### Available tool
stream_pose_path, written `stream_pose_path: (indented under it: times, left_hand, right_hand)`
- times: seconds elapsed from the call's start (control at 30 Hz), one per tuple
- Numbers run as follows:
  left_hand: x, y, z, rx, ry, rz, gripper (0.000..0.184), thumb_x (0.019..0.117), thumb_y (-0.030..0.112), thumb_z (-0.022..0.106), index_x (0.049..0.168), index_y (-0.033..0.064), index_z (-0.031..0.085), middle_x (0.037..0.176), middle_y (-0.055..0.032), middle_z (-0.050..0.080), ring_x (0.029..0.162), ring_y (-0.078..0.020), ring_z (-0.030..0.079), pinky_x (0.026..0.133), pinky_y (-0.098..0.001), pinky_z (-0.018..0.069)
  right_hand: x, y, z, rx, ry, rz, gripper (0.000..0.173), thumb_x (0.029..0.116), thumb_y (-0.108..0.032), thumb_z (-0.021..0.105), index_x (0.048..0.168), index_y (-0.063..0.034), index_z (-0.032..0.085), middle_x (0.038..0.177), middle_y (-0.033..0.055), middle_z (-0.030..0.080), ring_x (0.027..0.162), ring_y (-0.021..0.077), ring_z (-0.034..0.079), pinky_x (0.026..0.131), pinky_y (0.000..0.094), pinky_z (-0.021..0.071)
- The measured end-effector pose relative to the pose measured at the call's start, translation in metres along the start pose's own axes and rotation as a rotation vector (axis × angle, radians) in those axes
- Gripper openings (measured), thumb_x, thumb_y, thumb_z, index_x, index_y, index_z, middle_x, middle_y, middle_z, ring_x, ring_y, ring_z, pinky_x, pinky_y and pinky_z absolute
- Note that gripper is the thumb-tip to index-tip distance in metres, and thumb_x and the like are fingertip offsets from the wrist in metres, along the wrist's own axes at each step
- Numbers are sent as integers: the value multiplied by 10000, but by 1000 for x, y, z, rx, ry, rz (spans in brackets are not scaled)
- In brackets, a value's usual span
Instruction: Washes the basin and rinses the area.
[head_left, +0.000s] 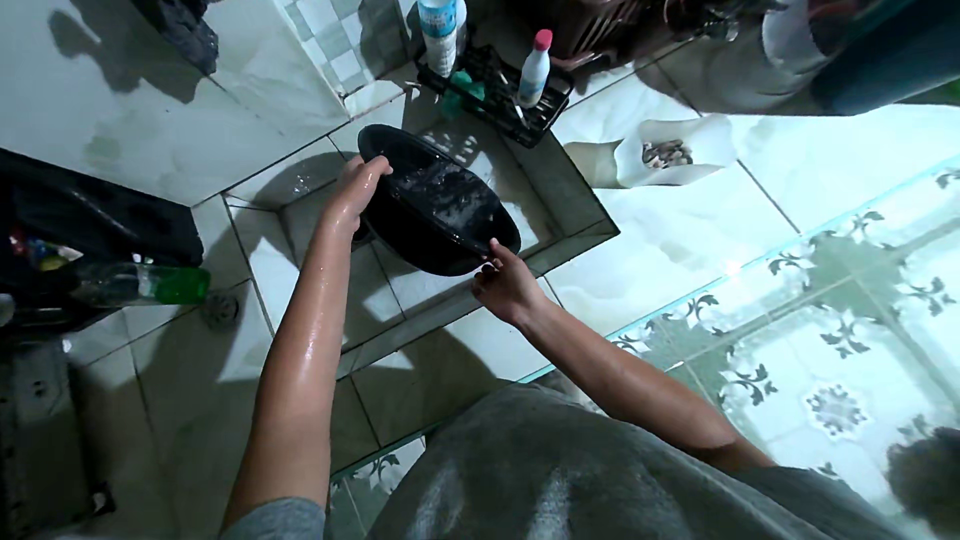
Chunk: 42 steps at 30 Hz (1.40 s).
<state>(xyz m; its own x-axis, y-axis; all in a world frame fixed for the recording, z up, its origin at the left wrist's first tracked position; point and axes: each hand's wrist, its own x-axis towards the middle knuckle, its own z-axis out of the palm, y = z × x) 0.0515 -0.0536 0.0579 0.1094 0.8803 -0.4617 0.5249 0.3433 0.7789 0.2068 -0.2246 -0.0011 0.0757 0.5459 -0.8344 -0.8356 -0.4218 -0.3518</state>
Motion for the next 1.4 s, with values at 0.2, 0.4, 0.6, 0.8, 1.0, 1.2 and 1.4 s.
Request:
stream_pose_path:
  times: [0.2, 0.4, 0.6, 0.8, 1.0, 1.2, 1.4]
  left_hand:
    - [3, -3, 7, -49, 32, 22, 462, 1014, 231, 523, 1437, 48, 501, 1362, -205, 574, 1242, -293, 558, 1025, -518, 458]
    - [14, -4, 24, -252, 182, 29, 484, 895, 41, 549, 1378, 37, 532, 1288, -175, 599, 1139, -244, 601, 920, -473, 531]
    - [17, -2, 19, -254, 251, -36, 465, 846, -16, 548, 1309, 23, 564, 1205, -171, 613, 1047, -232, 614, 848, -458, 543]
    - [14, 8, 20, -163, 214, 19, 442, 847, -44, 534, 1274, 49, 608, 1152, -122, 645, 962, -167, 646, 787, -392, 572]
    - [28, 25, 12, -15, 129, 31, 483, 874, -55, 559, 1347, 37, 588, 1281, -169, 620, 1105, -225, 620, 903, -446, 539]
    - [26, 34, 21, 51, 62, 121, 495, 889, -70, 553, 1367, 58, 586, 1288, -128, 630, 1089, -145, 628, 905, -347, 543]
    - [34, 40, 21, 127, 50, 114, 438, 938, -13, 550, 1371, 44, 586, 1342, -156, 602, 1188, -194, 596, 984, -396, 506]
  right_hand:
    - [6, -1, 1, -11, -91, -20, 319, 1107, -425, 374, 1060, -143, 517, 892, 0, 529, 741, 106, 514, 701, 284, 461]
    - [18, -17, -24, -507, -470, 165, 510, 1120, -462, 248, 771, -182, 494, 663, -49, 567, 628, 88, 592, 600, 251, 505]
    - [84, -85, -66, -1342, -101, -482, 349, 1094, -224, 482, 1183, 57, 670, 1076, 223, 687, 963, 308, 656, 879, 497, 520]
    - [144, -80, -85, -1999, 62, -189, 788, 1024, -307, 608, 1564, 113, 218, 1595, 374, 244, 1431, 555, 348, 1094, 680, 391]
    - [103, -52, -65, -1487, -619, -45, 391, 1079, -110, 487, 1446, 21, 520, 1350, 240, 600, 1156, 301, 599, 1003, 455, 471]
    - [141, -73, -97, -1952, -36, -281, 703, 1004, -173, 615, 1532, 151, 283, 1611, 395, 197, 1486, 561, 241, 1190, 672, 231]
    - [138, -5, -64, -1700, -837, -191, 367, 1055, -57, 506, 1403, 41, 565, 1375, 273, 593, 1264, 386, 578, 1090, 533, 425]
